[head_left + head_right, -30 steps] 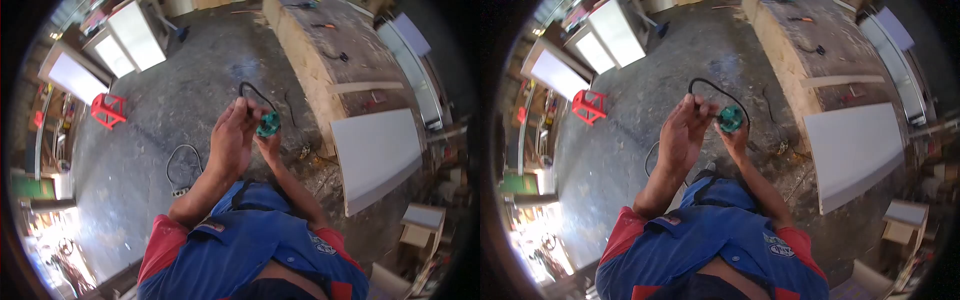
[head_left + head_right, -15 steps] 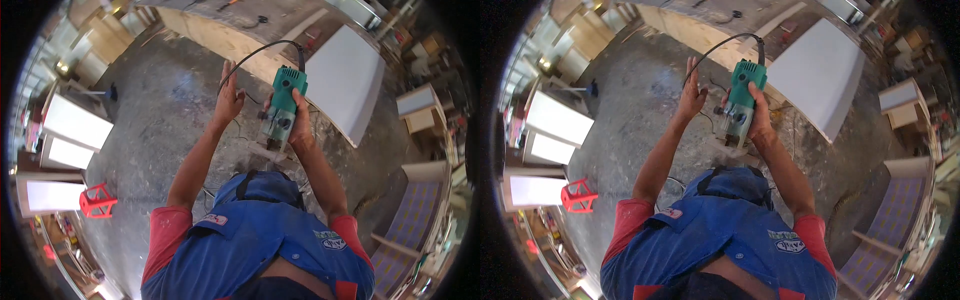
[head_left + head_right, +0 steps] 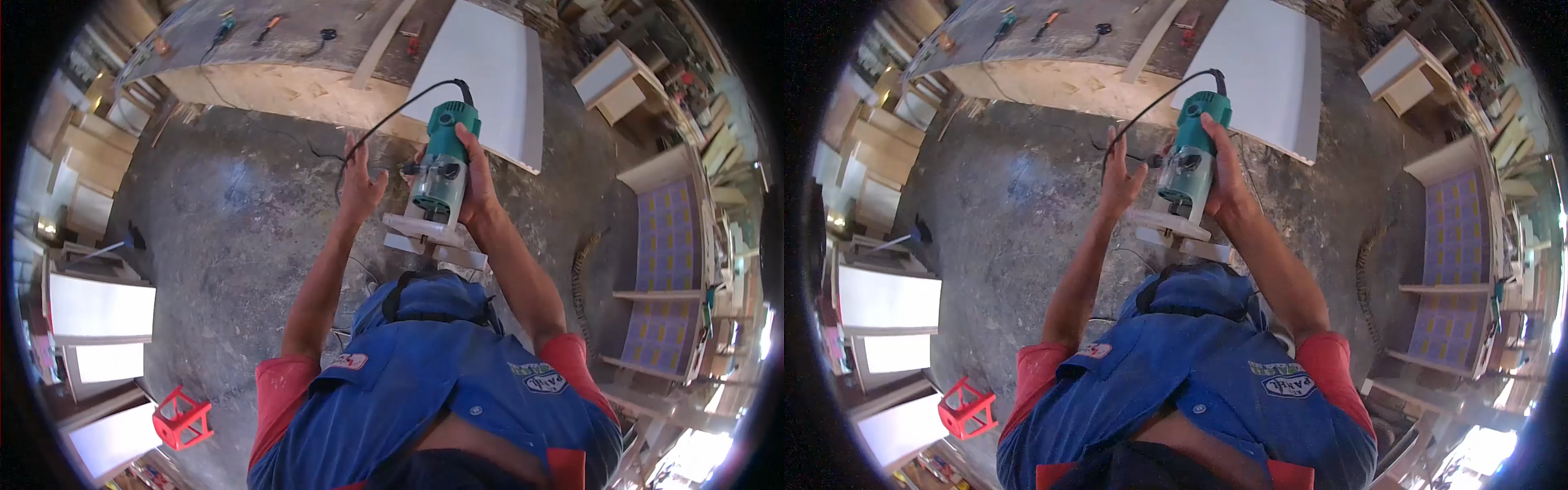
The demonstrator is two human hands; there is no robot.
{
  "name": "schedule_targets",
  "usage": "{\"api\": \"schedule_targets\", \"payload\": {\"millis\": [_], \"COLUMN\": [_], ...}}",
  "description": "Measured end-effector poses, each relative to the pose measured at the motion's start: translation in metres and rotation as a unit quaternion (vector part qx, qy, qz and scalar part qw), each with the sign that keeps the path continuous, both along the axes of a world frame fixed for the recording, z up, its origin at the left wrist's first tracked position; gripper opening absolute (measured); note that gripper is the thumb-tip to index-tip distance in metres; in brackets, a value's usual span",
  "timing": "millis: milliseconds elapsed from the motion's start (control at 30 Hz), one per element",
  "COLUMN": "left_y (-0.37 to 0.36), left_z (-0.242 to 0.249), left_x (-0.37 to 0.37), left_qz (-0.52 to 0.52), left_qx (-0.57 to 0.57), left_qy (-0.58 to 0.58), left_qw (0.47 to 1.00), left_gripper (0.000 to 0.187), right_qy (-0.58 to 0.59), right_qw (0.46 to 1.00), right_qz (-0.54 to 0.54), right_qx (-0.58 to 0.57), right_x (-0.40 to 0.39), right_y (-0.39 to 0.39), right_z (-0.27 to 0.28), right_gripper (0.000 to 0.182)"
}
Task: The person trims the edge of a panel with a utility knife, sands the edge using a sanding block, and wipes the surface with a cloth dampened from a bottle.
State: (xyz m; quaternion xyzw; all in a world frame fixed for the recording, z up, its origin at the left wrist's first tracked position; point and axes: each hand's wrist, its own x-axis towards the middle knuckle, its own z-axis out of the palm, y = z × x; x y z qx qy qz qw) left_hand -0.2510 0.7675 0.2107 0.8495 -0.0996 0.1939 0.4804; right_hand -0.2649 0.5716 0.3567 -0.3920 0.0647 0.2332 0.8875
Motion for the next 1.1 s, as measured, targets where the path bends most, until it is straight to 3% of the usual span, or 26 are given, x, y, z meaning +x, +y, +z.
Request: {"api": "schedule_targets", "payload": {"millis": [167, 200, 233, 267, 300, 367, 400, 467, 500, 567, 600, 667, 700, 767, 800, 833, 867, 967, 1033, 1100], "left_y": [-0.007, -0.007, -0.007, -0.009, -0.011, -0.025, -0.033, -0.055, -0.074, -0.095, -0.099, -0.103, -0.101, -0.095, -0.099, -0.107, -0.114, -0.17, -0.235, -0.269], "left_z": [0.013, 0.016, 0.019, 0.023, 0.027, 0.037, 0.044, 0.049, 0.05, 0.052, 0.053, 0.052, 0.046, 0.036, 0.034, 0.041, 0.047, 0.075, 0.096, 0.107], "left_x": [0.007, 0.005, 0.004, 0.005, 0.003, -0.001, -0.004, -0.013, -0.019, -0.031, -0.039, -0.051, -0.049, -0.036, -0.032, -0.028, -0.024, -0.001, -0.007, 0.004], "left_qz": [-0.015, -0.026, -0.038, -0.052, -0.016, 0.01, -0.015, -0.047, -0.053, -0.066, -0.164, -0.341, -0.346, -0.294, -0.301, -0.265, -0.214, -0.205, -0.297, -0.421], "left_qx": [-0.004, -0.048, -0.09, -0.086, -0.12, -0.15, -0.193, -0.232, -0.183, -0.13, -0.091, -0.002, 0.004, 0.015, 0.02, -0.149, -0.312, -0.256, -0.341, -0.228], "left_qy": [-0.008, 0.01, 0.029, 0.025, 0.043, 0.058, 0.032, 0.009, -0.012, -0.038, 0.079, 0.308, 0.308, 0.499, 0.501, 0.396, 0.274, 0.273, 0.232, 0.301], "left_qw": [1.0, 0.998, 0.995, 0.995, 0.992, 0.987, 0.981, 0.972, 0.982, 0.989, 0.979, 0.888, 0.886, 0.815, 0.811, 0.866, 0.884, 0.904, 0.861, 0.824], "left_gripper": [0.087, 0.088, 0.088, 0.088, 0.085, 0.082, 0.082, 0.082, 0.083, 0.084, 0.07, 0.045, 0.045, 0.025, 0.025, 0.025, 0.025, 0.03, 0.038, 0.045], "right_qy": [-0.047, -0.09, -0.13, -0.252, -0.251, -0.395, -0.405, -0.435, -0.468, -0.466, -0.476, -0.481, -0.517, -0.547, -0.578, -0.611, -0.627, -0.651, -0.657, -0.658], "right_qw": [0.997, 0.983, 0.958, 0.907, 0.907, 0.763, 0.722, 0.693, 0.662, 0.652, 0.651, 0.652, 0.63, 0.608, 0.562, 0.512, 0.49, 0.457, 0.467, 0.479], "right_qz": [0.001, 0.009, 0.014, 0.008, -0.007, -0.013, -0.013, -0.036, -0.049, -0.075, -0.081, -0.094, -0.099, -0.11, -0.122, -0.131, -0.132, -0.131, -0.13, -0.137], "right_qx": [-0.062, -0.161, -0.257, -0.338, -0.338, -0.512, -0.561, -0.573, -0.583, -0.593, -0.585, -0.579, -0.57, -0.565, -0.579, -0.589, -0.591, -0.592, -0.577, -0.565], "right_x": [-0.013, -0.019, -0.021, -0.017, -0.019, -0.035, -0.038, -0.043, -0.045, -0.052, -0.053, -0.052, -0.05, -0.047, -0.046, -0.043, -0.04, -0.032, -0.025, -0.019], "right_y": [-0.025, -0.03, -0.036, -0.043, -0.056, -0.073, -0.085, -0.114, -0.128, -0.158, -0.176, -0.214, -0.234, -0.263, -0.274, -0.284, -0.291, -0.309, -0.318, -0.323], "right_z": [-0.003, -0.002, -0.001, -0.011, -0.016, -0.012, -0.016, -0.025, -0.028, -0.021, -0.019, -0.026, -0.037, -0.044, -0.042, -0.037, -0.028, -0.029, -0.032, -0.035], "right_gripper": [0.052, 0.053, 0.055, 0.065, 0.065, 0.072, 0.074, 0.073, 0.072, 0.071, 0.07, 0.07, 0.067, 0.064, 0.06, 0.055, 0.053, 0.05, 0.047, 0.046]}}
